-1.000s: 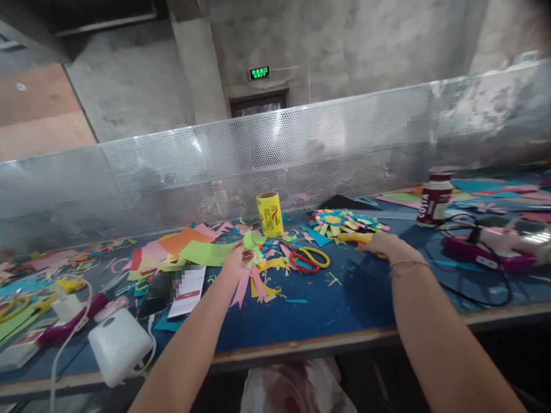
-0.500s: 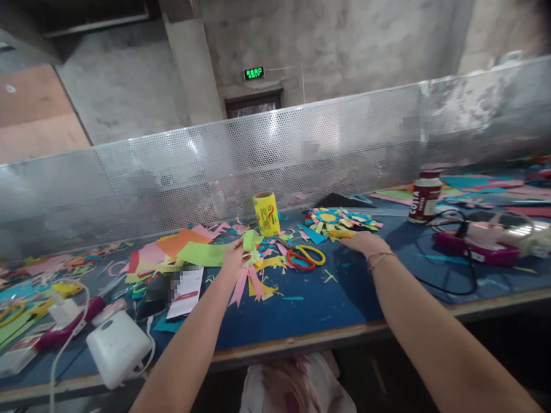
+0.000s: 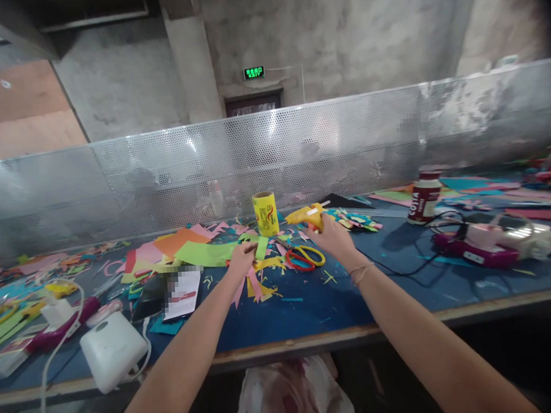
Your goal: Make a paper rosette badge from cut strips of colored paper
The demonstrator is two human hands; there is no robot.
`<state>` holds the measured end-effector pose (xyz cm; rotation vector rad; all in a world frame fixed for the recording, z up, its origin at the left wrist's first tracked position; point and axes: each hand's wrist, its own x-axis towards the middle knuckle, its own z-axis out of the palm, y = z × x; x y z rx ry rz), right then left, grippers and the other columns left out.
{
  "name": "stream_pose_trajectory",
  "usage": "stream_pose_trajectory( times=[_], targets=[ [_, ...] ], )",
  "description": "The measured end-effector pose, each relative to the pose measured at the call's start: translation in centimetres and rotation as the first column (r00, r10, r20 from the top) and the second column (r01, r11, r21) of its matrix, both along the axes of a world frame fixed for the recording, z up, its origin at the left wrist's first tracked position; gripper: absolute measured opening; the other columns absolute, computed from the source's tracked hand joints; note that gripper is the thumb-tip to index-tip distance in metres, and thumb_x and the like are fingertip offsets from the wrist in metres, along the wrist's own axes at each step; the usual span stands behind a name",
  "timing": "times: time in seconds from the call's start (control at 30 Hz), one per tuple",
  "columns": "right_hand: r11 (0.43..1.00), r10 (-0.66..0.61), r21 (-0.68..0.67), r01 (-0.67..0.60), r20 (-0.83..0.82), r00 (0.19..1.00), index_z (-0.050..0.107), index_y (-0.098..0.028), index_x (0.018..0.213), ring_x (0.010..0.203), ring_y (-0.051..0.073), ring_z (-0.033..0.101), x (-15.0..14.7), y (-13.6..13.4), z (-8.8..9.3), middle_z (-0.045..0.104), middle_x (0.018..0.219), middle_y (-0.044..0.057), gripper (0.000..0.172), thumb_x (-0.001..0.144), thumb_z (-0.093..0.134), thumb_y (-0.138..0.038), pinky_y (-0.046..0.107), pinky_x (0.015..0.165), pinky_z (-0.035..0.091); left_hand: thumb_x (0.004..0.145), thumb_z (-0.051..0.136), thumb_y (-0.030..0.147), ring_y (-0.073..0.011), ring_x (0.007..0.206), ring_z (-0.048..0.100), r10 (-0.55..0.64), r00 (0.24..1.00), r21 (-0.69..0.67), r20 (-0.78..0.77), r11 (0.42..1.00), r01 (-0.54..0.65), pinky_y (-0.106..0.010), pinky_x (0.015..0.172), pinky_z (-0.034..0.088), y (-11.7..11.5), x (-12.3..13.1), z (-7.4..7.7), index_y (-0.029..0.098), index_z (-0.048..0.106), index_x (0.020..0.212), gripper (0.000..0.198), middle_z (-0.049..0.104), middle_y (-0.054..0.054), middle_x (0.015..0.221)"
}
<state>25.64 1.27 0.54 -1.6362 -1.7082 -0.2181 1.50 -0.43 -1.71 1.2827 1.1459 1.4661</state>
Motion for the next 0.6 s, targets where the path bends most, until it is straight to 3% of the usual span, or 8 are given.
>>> stream_pose_trajectory(
  times=[0.1, 0.23, 0.6],
  targets=[
    [0.998, 0.019, 0.054, -0.027, 0.133, 0.991, 0.048, -0.015, 0.095, 0.073, 0.023, 0.058, -1.7, -0.5, -0.3, 0.062, 0.081, 0.011, 0.032, 0.076, 0.046, -0.041, 0.029, 0.060, 0.037, 0.062, 0.061, 0.012, -0.0092, 0.044, 0.048, -0.009, 0.984, 0.041, -0.179, 0.999, 0.017, -0.020, 0.043, 0.040, -0.1, 0.1, 0.1, 0.017, 0.069, 0.066, 0.010, 0.060, -0.001, 0.057],
    [0.990, 0.062, 0.109, -0.089, 0.226, 0.972, 0.047, -0.013, 0.097, 0.073, 0.023, 0.058, -1.9, -0.2, -1.1, 0.061, 0.081, 0.012, 0.031, 0.080, 0.041, -0.038, 0.029, 0.059, 0.036, 0.064, 0.061, 0.015, -0.0091, 0.042, 0.048, 0.017, 0.967, 0.076, -0.253, 0.997, 0.002, -0.021, 0.042, 0.042, 0.1, 0.0, 0.0, 0.017, 0.070, 0.067, 0.009, 0.061, -0.001, 0.059],
    [0.983, 0.107, 0.112, -0.145, 0.291, 0.951, 0.045, -0.012, 0.097, 0.069, 0.023, 0.058, -2.2, 0.2, -1.5, 0.060, 0.084, 0.013, 0.029, 0.085, 0.036, -0.036, 0.029, 0.054, 0.033, 0.063, 0.063, 0.016, -0.0076, 0.039, 0.045, 0.023, 0.976, 0.094, -0.217, 0.996, -0.002, -0.020, 0.041, 0.041, 0.5, -0.1, -0.4, 0.017, 0.069, 0.064, 0.006, 0.059, 0.001, 0.055]
  ],
)
